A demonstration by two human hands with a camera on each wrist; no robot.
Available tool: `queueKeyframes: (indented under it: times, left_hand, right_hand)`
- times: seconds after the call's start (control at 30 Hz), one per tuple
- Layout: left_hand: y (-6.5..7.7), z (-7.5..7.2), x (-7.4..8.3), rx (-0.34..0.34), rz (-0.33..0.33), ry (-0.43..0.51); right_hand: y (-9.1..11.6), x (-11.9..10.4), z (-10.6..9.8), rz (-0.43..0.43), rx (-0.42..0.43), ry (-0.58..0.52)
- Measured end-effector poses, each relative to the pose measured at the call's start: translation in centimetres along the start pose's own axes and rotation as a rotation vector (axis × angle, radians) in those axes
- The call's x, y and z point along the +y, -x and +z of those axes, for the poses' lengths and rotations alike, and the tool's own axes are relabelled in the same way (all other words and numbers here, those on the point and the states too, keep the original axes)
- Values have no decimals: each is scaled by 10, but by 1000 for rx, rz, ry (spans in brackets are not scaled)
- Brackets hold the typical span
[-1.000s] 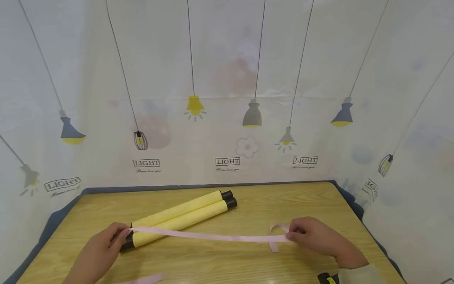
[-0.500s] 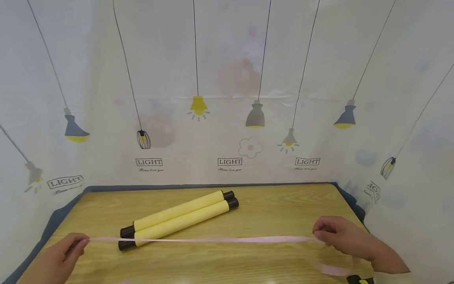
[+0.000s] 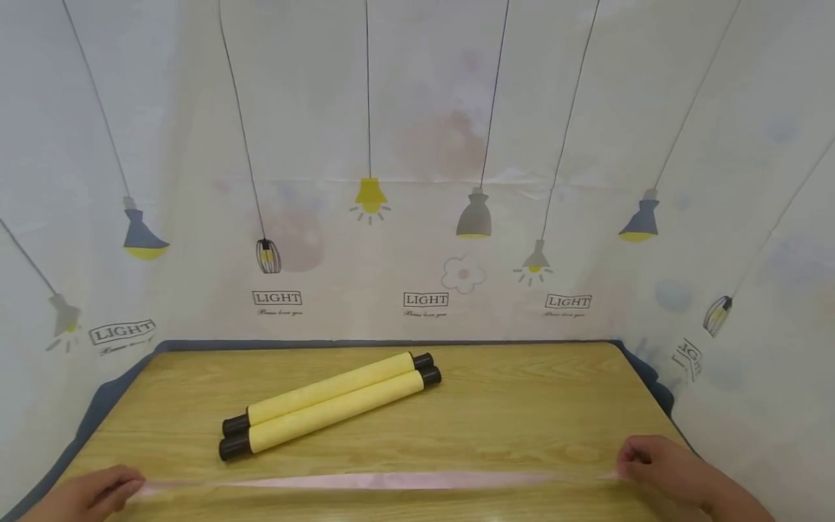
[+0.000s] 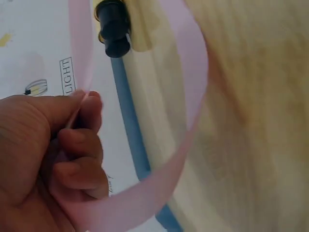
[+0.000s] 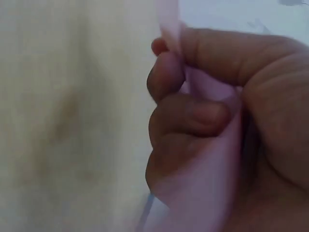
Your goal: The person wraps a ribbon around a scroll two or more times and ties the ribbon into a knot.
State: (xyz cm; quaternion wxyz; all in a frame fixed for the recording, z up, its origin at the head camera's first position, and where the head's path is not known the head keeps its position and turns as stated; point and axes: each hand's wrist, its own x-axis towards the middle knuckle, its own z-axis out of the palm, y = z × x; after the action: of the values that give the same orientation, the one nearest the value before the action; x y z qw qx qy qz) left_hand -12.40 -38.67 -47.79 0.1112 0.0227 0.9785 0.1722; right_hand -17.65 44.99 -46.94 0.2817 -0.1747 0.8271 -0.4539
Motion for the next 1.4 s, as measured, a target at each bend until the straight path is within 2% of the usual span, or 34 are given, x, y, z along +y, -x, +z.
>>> queueKeyframes:
  times: [0.1,0.2,0.3,0.5,0.73,0.93,1.07,1.13,1.23,1.4]
  left_hand:
    - [-3,11,-8,-4,10,-7]
    - [-3,21,-12,-4,30,14]
    - [-2,26,-12,-14,15,40]
    - [-5,30,-10,-46,-67,61]
    - [-7,28,-7,-101,-70,86]
    - [-11,25,-3,-129,-158,94]
    - [-16,14,4,-93,-95,60]
    - [-18,8,13,-44,-22,32]
    - [-23,2,36,53,56,-30]
    - [-37,-2,85,211,171,-63]
  right_hand:
    - [0,15,6,18,70,145]
    - [-1,22,11,76,155,315]
    - [-1,24,13,96,200,384]
    - [-1,26,16,121,278,391]
    - [-2,23,16,144,293,361]
    - [-7,11,15,242,359,414]
    - [-14,3,12,248,384,468]
    - [-18,-3,12,214,387,491]
    - [-26,-16,19,150,380,493]
    - [-47,-45,40,35,347,423]
